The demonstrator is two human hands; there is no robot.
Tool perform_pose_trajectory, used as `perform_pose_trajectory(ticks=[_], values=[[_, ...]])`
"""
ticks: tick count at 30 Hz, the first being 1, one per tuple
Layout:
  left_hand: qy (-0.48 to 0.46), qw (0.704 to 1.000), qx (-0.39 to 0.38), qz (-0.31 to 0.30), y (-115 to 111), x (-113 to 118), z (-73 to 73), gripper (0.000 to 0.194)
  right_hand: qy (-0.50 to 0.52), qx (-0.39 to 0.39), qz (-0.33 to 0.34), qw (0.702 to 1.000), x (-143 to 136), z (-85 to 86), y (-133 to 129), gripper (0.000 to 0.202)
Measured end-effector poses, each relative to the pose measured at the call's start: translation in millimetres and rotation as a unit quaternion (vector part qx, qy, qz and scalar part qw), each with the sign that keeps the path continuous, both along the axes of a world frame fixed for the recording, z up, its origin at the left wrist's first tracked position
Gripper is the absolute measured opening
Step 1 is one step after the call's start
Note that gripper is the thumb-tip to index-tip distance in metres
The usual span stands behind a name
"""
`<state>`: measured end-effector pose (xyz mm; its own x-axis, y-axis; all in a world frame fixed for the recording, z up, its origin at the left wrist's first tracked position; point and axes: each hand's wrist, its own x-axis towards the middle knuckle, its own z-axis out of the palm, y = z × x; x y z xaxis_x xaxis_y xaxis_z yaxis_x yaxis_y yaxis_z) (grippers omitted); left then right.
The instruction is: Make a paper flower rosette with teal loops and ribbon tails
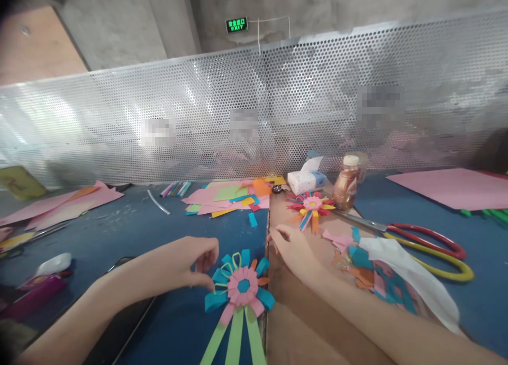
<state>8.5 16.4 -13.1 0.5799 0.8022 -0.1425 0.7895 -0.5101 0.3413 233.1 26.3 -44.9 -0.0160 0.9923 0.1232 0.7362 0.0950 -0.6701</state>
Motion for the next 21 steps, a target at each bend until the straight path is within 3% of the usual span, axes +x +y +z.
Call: perform_pose_trajectory(ticks=[7, 14, 21], values=[[-0.048, 0.997, 0.052, -0.007, 8, 2, -1.5, 0.026, 0.042, -0.006, 0.001, 0.999, -2, -6.0, 3, 0.027], [-0.108, 0.965, 0.229, 0.064, 13, 21, -22.0, 0.026, 0.051, 0.011, 0.003, 0.999, -2, -2.6, -1, 0.026], [-0.184, 0.967, 0.174, 0.021, 21, 24, -36.1, 0.019, 0.048, 0.017, 0.022, 0.998, 2, -8.5, 3, 0.028]])
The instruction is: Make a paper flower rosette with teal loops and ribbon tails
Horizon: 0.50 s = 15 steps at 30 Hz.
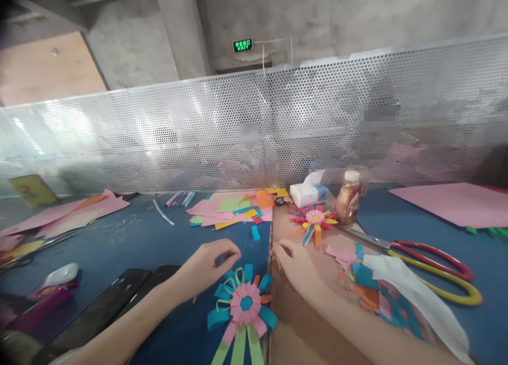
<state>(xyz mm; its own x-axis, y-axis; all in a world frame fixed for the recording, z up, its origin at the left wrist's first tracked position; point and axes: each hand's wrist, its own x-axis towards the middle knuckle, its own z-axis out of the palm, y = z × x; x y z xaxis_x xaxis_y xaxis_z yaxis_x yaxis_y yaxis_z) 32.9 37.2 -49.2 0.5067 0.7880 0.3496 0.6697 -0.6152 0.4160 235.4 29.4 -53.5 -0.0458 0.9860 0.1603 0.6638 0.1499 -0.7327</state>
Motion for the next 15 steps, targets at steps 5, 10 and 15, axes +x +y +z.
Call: perform_pose_trajectory(ticks=[5, 10, 15], values=[[0.001, 0.999, -0.032, -0.032, -1.0, 2.3, -0.4, 0.017, 0.028, 0.008, 0.014, 0.999, -0.3, -2.6, 0.4, 0.028], [-0.011, 0.998, -0.053, -0.035, -6.1, 6.4, 2.5, 0.018, 0.115, 0.000, 0.088, 0.989, -1.9, -6.8, -1.6, 0.029], [0.002, 0.996, -0.071, -0.056, -4.6, 6.2, 0.4, 0.022, 0.096, -0.004, 0.136, 0.986, -0.9, -8.9, -2.9, 0.026]])
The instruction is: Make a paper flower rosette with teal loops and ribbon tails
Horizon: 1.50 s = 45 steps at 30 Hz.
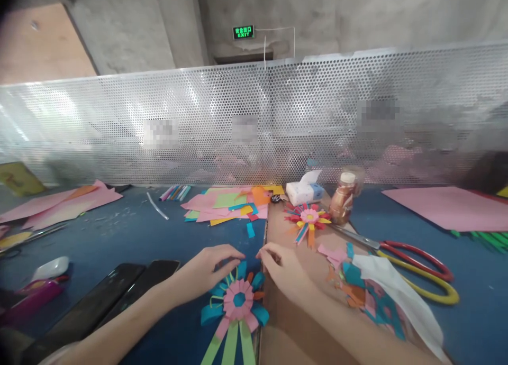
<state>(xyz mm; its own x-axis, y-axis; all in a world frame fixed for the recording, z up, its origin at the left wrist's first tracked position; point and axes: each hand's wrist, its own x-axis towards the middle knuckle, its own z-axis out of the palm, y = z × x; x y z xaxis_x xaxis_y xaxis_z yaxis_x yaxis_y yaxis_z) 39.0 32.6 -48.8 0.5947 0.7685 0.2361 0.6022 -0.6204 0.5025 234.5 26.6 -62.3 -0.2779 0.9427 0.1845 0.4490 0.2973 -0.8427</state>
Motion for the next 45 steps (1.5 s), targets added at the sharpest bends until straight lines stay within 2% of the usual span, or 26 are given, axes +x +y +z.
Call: perform_pose_trajectory(ticks=[6, 13, 17, 23, 32, 40, 45], values=[[-0.003, 1.000, 0.005, -0.020, 0, -1, -1.9, 0.023, -0.047, 0.013, -0.025, 0.999, -1, 8.6, -2, 0.029], [0.012, 0.999, 0.014, -0.032, -2, 1, -2.3, 0.024, 0.025, -0.002, 0.010, 1.000, 2, -15.4, 10, 0.026], [0.010, 0.998, 0.017, -0.053, -3, 2, -0.6, 0.024, 0.018, 0.008, 0.013, 1.000, 2, -13.1, 9, 0.025], [0.014, 1.000, 0.016, 0.001, -2, 0, -0.2, 0.027, 0.000, -0.003, -0.003, 1.000, 0, -0.2, 4, 0.025], [-0.012, 0.997, 0.000, 0.074, 3, -2, -0.7, 0.020, 0.046, -0.035, -0.011, 0.998, 1, -9.3, 7, 0.023], [-0.016, 0.998, -0.026, 0.058, 3, -3, -7.2, 0.015, 0.010, -0.029, -0.031, 0.999, -1, -1.9, 7, 0.022], [-0.036, 0.997, -0.043, 0.061, 5, -3, -6.8, 0.014, -0.006, -0.026, -0.034, 0.999, 0, -3.8, 8, 0.022]])
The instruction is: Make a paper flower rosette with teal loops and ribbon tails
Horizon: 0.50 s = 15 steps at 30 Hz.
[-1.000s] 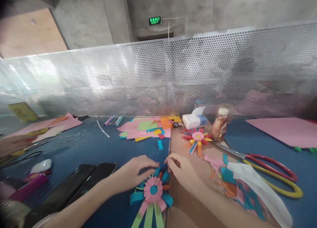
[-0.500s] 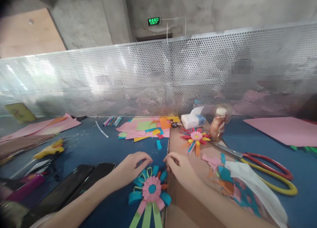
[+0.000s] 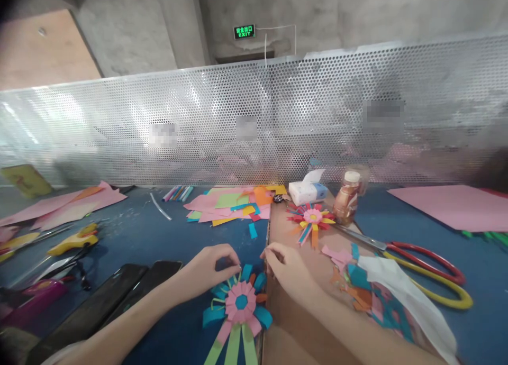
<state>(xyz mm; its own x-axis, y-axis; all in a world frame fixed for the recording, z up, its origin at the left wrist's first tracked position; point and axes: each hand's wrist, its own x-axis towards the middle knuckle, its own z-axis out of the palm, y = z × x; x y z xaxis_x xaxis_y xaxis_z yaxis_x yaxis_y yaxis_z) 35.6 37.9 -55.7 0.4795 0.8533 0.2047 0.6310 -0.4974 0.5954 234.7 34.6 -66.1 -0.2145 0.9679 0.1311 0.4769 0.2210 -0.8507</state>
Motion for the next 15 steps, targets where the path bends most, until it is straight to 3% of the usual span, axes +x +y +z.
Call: perform_pose_trajectory(ticks=[5, 11, 13, 15], values=[[-0.024, 0.997, 0.002, 0.069, 8, -6, 3.8, 0.017, 0.017, 0.005, 0.013, 1.000, 1, -7.8, 3, 0.021], [0.017, 0.984, 0.057, 0.169, 24, -21, -6.0, 0.018, 0.012, 0.011, 0.014, 1.000, 2, -9.1, 4, 0.021], [0.026, 0.980, 0.098, 0.169, 23, -22, -5.4, 0.017, 0.009, 0.010, 0.013, 1.000, 2, -8.4, 4, 0.021], [0.035, 0.984, 0.126, 0.119, 17, -20, 0.2, 0.019, 0.015, 0.006, 0.012, 1.000, 2, -8.4, 4, 0.021]])
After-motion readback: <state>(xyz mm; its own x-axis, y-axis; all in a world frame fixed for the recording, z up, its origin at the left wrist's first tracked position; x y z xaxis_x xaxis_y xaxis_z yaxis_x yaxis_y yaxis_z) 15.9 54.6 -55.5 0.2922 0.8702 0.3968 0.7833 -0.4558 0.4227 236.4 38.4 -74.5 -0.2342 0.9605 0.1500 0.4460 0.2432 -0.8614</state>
